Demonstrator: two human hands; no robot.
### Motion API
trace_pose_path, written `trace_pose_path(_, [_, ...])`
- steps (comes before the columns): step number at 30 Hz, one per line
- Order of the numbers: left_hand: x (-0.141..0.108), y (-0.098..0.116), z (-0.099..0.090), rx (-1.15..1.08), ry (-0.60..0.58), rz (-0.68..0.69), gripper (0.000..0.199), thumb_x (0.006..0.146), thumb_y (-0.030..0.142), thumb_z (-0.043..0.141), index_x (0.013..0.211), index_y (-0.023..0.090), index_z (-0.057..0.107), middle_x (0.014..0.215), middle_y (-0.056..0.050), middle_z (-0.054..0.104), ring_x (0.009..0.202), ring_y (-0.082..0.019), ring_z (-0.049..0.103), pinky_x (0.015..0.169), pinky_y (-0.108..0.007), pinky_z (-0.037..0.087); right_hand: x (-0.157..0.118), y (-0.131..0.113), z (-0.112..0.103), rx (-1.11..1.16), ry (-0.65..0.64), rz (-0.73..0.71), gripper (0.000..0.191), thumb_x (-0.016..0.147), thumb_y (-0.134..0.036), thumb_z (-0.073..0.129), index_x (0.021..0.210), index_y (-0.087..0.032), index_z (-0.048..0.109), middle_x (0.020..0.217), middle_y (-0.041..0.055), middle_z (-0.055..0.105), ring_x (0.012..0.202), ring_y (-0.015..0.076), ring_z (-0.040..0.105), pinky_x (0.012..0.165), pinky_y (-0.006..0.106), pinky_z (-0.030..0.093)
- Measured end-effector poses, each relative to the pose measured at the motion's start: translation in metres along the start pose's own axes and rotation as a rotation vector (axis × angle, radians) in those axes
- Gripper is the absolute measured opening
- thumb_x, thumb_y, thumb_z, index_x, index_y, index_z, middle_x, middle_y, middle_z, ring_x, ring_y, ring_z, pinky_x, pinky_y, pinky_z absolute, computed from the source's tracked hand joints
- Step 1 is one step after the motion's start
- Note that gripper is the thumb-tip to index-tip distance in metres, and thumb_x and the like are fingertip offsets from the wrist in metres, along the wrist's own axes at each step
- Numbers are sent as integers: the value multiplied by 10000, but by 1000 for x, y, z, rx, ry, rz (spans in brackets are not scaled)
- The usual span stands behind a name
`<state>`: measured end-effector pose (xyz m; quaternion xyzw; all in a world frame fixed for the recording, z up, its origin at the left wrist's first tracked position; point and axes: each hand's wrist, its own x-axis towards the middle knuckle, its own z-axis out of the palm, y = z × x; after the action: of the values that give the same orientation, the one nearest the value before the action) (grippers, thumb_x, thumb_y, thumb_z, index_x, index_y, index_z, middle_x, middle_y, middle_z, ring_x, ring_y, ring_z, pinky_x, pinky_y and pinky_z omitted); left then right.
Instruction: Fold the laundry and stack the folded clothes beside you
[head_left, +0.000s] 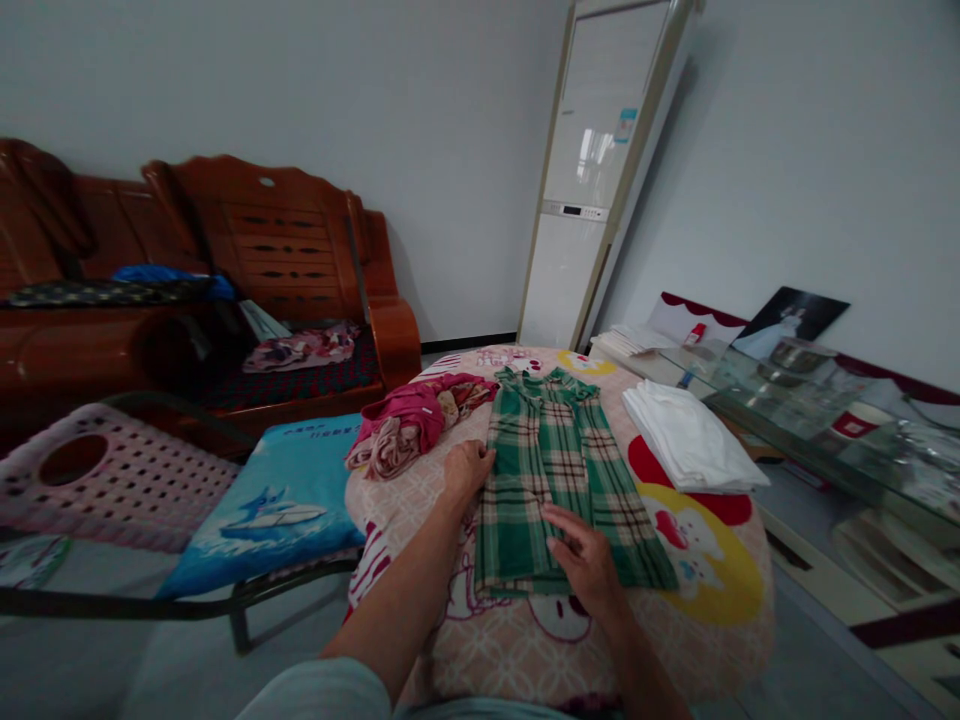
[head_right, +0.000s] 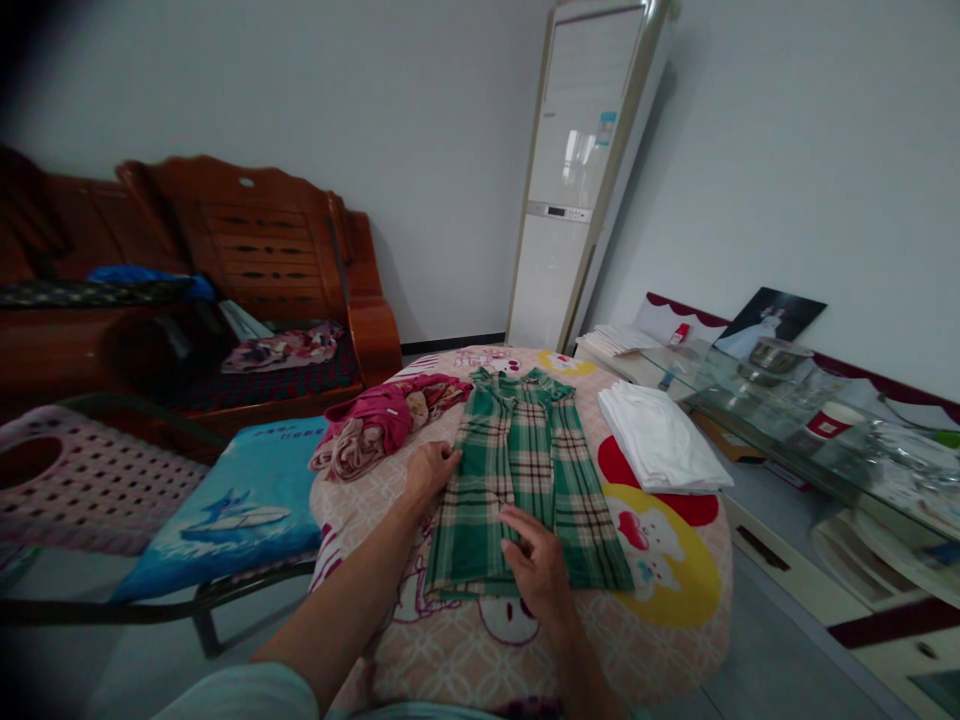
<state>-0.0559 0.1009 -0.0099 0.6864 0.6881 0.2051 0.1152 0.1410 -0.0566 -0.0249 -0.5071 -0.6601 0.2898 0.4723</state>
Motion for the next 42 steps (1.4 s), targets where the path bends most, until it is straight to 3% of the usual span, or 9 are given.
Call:
trace_pose_path(5, [1,-1,1,-2,-15,-4,306,882,415,519,833,179,707,823,-65,709,793,-188,626,660,-269,369,-7,-9,6,-46,-118,-131,454,785,-83,475,1146,-272,677,1286,42,621,1190,190,574,1003,391,480])
trace_pose_path(8, [2,-1,1,5,-4,6,308,883,417,515,837,182,709,840,-70,713,805,-193,629,661,-272,369,-13,-4,12,-204,-75,-239,624,669,6,403,1170,-259,664,1283,42,624,1185,188,578,1011,418,474])
trace_pose_path(11, [2,-1,1,7,-16,5,315,884,425,510,844,183,709,853,-72,714,808,-193,630,659,-270,368,-16,6,18,-352,-24,-312,673,625,21,382,1190,-223,653,1302,73,608,1208,205,559,1003,440,481])
trace_pose_path(20, [2,-2,1,-5,-19,5,306,882,418,508,848,186,705,853,-67,711,821,-189,626,668,-265,374,-12,8,21,-551,32,-353,422,786,-17,373,1036,-175,674,1303,119,590,1206,203,543,972,377,501])
trace_pose_path(26, [2,-2,1,-15,-17,0,303,881,414,510,847,183,703,850,-69,710,837,-189,627,678,-262,376,-11,-6,17,-799,45,-389,325,762,-53,479,986,-193,669,1338,81,565,1277,310,408,1022,534,398])
trace_pose_path(31, [0,-1,0,-7,-9,9,308,895,397,488,860,176,700,862,-74,709,851,-193,631,701,-267,382,-9,-8,30,-811,-26,-549,351,838,-56,420,1066,-182,655,1209,96,633,1211,271,448,1076,541,312])
trace_pose_path(37, [0,0,-1,5,-27,-12,312,895,414,493,869,182,700,870,-70,714,862,-191,638,702,-263,387,-5,-12,48,-865,-107,-584,245,856,-92,466,984,-168,661,1081,116,653,904,235,525,844,421,448])
trace_pose_path(40, [1,-1,1,-8,-17,-13,308,888,419,505,848,184,700,853,-73,715,852,-194,639,691,-261,388,-1,-18,53,-879,-150,-521,151,845,-103,506,854,-172,640,984,96,651,808,219,504,719,371,436])
trace_pose_path(42, [3,-3,3,-19,-3,-9,303,882,414,511,827,184,699,843,-73,716,838,-194,641,681,-262,386,0,-23,54,-835,-167,-479,114,840,-118,525,821,-176,621,955,79,642,816,215,500,720,362,425])
